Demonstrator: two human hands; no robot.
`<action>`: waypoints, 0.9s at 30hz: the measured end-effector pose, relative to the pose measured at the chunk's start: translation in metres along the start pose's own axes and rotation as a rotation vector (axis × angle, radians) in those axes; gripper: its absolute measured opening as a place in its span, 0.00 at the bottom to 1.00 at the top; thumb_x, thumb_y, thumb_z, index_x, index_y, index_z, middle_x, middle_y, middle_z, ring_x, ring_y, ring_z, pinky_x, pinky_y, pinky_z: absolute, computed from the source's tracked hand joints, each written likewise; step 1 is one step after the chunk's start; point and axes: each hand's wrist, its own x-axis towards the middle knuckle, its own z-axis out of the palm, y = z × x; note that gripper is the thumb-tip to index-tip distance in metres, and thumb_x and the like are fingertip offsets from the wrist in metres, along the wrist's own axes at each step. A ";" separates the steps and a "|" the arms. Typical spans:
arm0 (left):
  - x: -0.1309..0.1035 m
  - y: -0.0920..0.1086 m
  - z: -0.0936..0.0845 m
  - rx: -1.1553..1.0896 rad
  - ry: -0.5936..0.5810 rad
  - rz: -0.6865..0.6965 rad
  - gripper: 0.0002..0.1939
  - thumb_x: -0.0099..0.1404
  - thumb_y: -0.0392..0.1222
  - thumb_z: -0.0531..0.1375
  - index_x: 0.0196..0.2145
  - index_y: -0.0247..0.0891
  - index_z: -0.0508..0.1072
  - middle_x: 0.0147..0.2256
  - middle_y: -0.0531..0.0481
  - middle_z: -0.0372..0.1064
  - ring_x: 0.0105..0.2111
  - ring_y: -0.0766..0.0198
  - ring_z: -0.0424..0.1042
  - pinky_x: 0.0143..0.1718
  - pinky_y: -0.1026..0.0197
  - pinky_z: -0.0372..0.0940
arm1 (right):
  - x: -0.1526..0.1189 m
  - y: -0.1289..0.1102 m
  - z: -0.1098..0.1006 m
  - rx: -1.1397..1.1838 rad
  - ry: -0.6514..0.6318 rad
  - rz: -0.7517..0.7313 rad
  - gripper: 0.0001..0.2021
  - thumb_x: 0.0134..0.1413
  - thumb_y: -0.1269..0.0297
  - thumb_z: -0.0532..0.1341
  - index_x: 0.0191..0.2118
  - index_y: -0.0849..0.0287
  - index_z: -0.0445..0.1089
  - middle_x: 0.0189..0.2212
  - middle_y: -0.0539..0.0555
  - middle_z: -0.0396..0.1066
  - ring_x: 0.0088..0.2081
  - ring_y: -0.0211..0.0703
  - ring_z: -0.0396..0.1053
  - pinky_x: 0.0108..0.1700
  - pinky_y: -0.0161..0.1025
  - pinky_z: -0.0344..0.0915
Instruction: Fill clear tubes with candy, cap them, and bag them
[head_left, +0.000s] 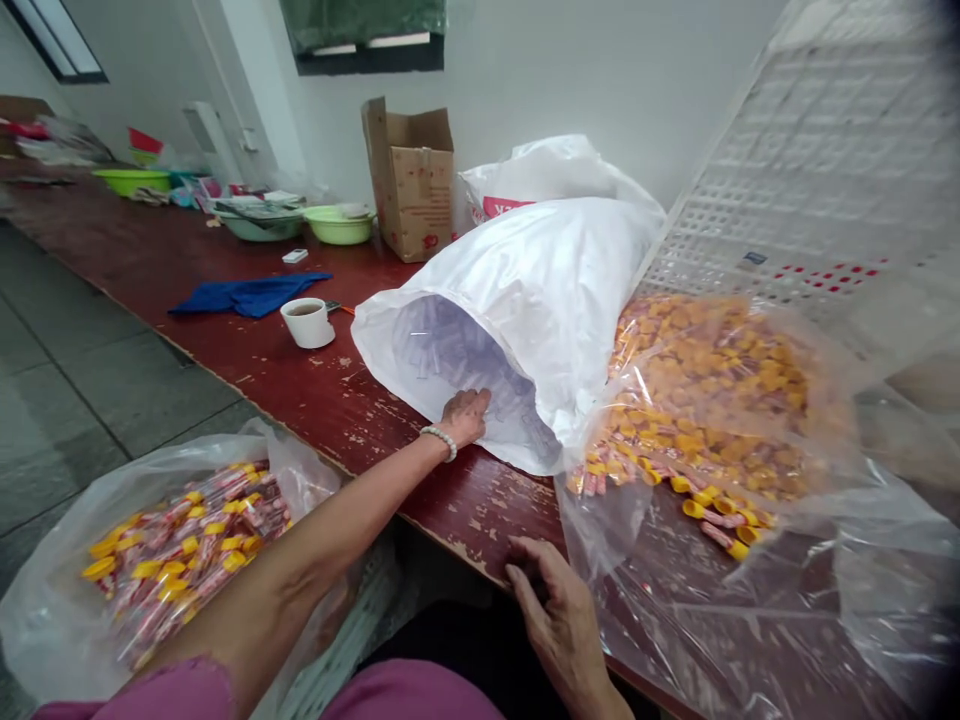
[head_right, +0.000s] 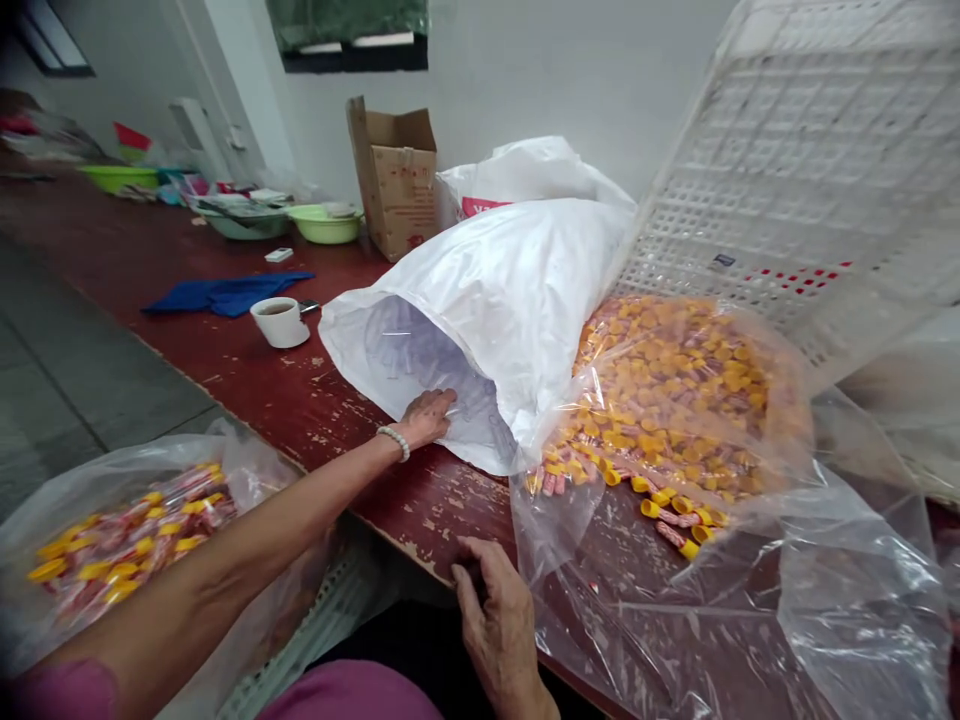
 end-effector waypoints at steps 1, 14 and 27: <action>-0.002 -0.003 0.000 -0.019 -0.001 0.006 0.22 0.53 0.28 0.53 0.47 0.34 0.68 0.39 0.39 0.67 0.41 0.51 0.67 0.44 0.52 0.62 | 0.002 -0.004 -0.001 0.016 0.006 0.001 0.09 0.56 0.68 0.56 0.42 0.56 0.69 0.36 0.53 0.74 0.38 0.40 0.73 0.39 0.34 0.71; -0.072 -0.016 -0.029 -1.106 0.086 -0.180 0.28 0.50 0.33 0.58 0.50 0.42 0.61 0.30 0.57 0.58 0.23 0.73 0.61 0.27 0.67 0.59 | 0.184 0.001 0.033 -0.697 -0.158 0.069 0.15 0.58 0.68 0.53 0.49 0.61 0.68 0.53 0.65 0.63 0.52 0.58 0.61 0.49 0.55 0.59; -0.116 -0.046 -0.030 -0.139 0.225 -0.207 0.06 0.55 0.38 0.58 0.30 0.40 0.63 0.30 0.49 0.65 0.35 0.56 0.64 0.38 0.55 0.59 | 0.197 0.009 0.046 -0.684 -0.193 0.266 0.18 0.46 0.77 0.55 0.46 0.68 0.64 0.46 0.68 0.63 0.45 0.55 0.69 0.45 0.48 0.63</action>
